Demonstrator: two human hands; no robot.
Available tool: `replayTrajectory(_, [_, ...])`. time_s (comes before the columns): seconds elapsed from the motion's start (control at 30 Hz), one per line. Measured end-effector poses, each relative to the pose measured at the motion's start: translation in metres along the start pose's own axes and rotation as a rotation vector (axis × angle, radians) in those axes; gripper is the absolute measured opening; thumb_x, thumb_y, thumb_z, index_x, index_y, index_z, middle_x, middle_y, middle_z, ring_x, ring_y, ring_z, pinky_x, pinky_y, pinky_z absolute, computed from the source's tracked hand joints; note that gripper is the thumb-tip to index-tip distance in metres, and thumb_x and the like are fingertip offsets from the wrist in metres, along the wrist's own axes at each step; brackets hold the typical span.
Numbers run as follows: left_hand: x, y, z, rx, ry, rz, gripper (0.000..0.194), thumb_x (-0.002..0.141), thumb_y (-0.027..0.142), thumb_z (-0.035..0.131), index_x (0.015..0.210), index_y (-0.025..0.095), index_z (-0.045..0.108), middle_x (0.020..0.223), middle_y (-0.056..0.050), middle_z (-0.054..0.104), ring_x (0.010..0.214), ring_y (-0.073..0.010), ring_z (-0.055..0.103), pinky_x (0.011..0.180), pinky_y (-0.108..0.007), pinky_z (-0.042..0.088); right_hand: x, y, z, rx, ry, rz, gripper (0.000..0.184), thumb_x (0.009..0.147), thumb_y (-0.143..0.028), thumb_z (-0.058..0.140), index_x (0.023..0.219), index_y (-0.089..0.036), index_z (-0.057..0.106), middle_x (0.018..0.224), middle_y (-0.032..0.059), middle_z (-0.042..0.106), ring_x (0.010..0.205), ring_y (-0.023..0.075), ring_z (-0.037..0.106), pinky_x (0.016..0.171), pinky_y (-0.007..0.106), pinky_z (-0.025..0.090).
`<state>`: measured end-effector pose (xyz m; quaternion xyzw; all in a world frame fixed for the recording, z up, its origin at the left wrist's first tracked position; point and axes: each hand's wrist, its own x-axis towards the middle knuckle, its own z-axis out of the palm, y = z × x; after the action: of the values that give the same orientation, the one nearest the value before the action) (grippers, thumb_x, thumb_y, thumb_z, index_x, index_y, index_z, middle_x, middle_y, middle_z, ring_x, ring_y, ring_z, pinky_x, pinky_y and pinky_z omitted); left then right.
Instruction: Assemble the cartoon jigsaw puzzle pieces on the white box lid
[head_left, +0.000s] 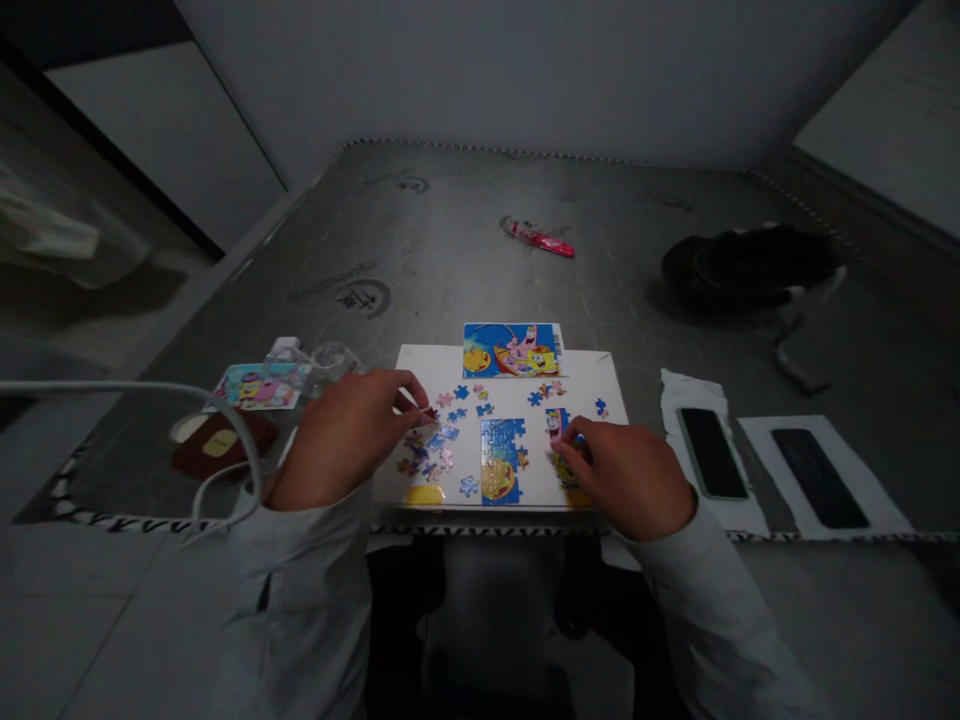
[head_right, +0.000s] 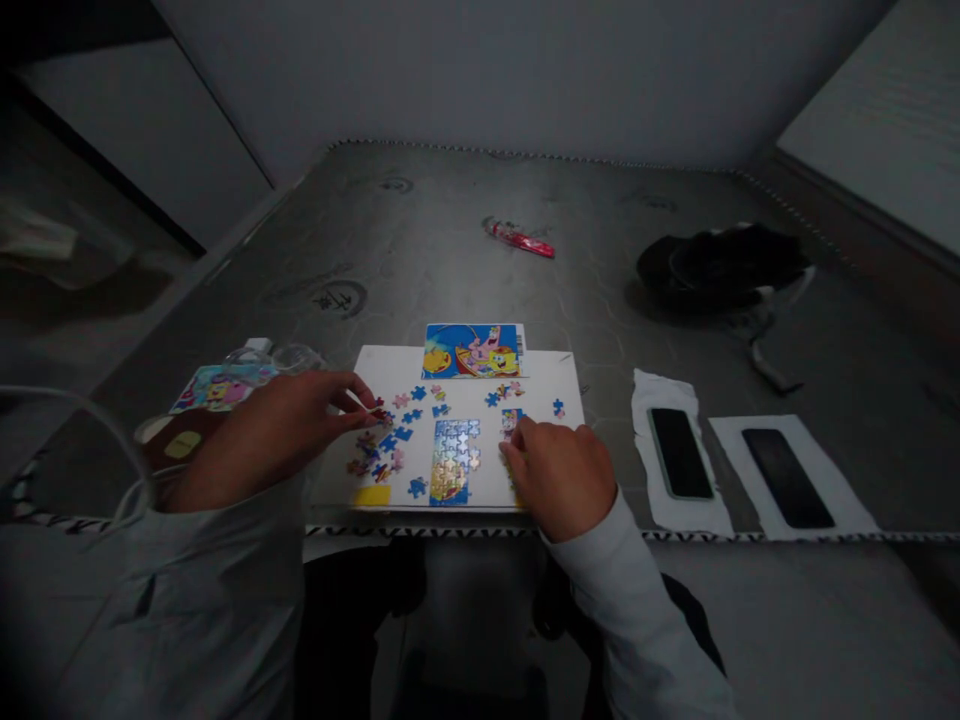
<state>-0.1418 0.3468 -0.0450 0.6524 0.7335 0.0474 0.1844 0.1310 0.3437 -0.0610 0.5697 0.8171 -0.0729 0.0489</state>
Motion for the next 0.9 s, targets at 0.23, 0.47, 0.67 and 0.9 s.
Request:
replayTrajectory(0.23, [0.002,0.003,-0.001,0.032,-0.022,-0.041,0.012,0.078,0.038,0.070,0.085,0.029,0.071,0.089,-0.002,0.076,0.081,-0.0241,0.068,0.070,-0.033,0.048,-0.002,0.000,0.000,0.070,-0.002,0.007,0.026,0.095,-0.043,0.047,0.094,-0.025,0.066,0.086,0.0021,0.073,0.076,0.0198,0.066,0.061,0.030,0.035])
replayTrajectory(0.47, [0.005,0.012,0.003,-0.114,-0.044,0.127,0.018,0.086,0.034,0.059,0.096,0.028,0.072,0.100,-0.001,0.075,0.089,-0.0202,0.067,0.081,-0.031,0.049,0.000,0.010,-0.006,0.096,0.022,0.073,0.029,0.095,-0.045,0.046,0.092,-0.026,0.067,0.081,0.0020,0.073,0.071,0.0191,0.065,0.057,0.028,0.031])
replayTrajectory(0.67, [-0.001,0.053,0.012,-0.331,-0.192,0.256,0.023,0.088,0.033,0.057,0.102,0.027,0.075,0.099,-0.002,0.075,0.095,-0.0201,0.067,0.087,-0.031,0.049,0.003,0.002,-0.009,0.482,-0.010,-0.045,0.029,0.095,-0.044,0.046,0.096,-0.028,0.070,0.084,-0.0009,0.072,0.076,0.0161,0.064,0.063,0.026,0.037])
replayTrajectory(0.9, [-0.004,0.065,0.021,-0.315,-0.122,0.336,0.021,0.087,0.026,0.061,0.102,0.030,0.074,0.095,0.001,0.075,0.088,-0.0169,0.068,0.085,-0.029,0.048,0.002,-0.005,-0.006,0.608,-0.035,-0.111,0.031,0.094,-0.045,0.048,0.095,-0.025,0.071,0.084,0.0006,0.072,0.077,0.0160,0.063,0.064,0.025,0.039])
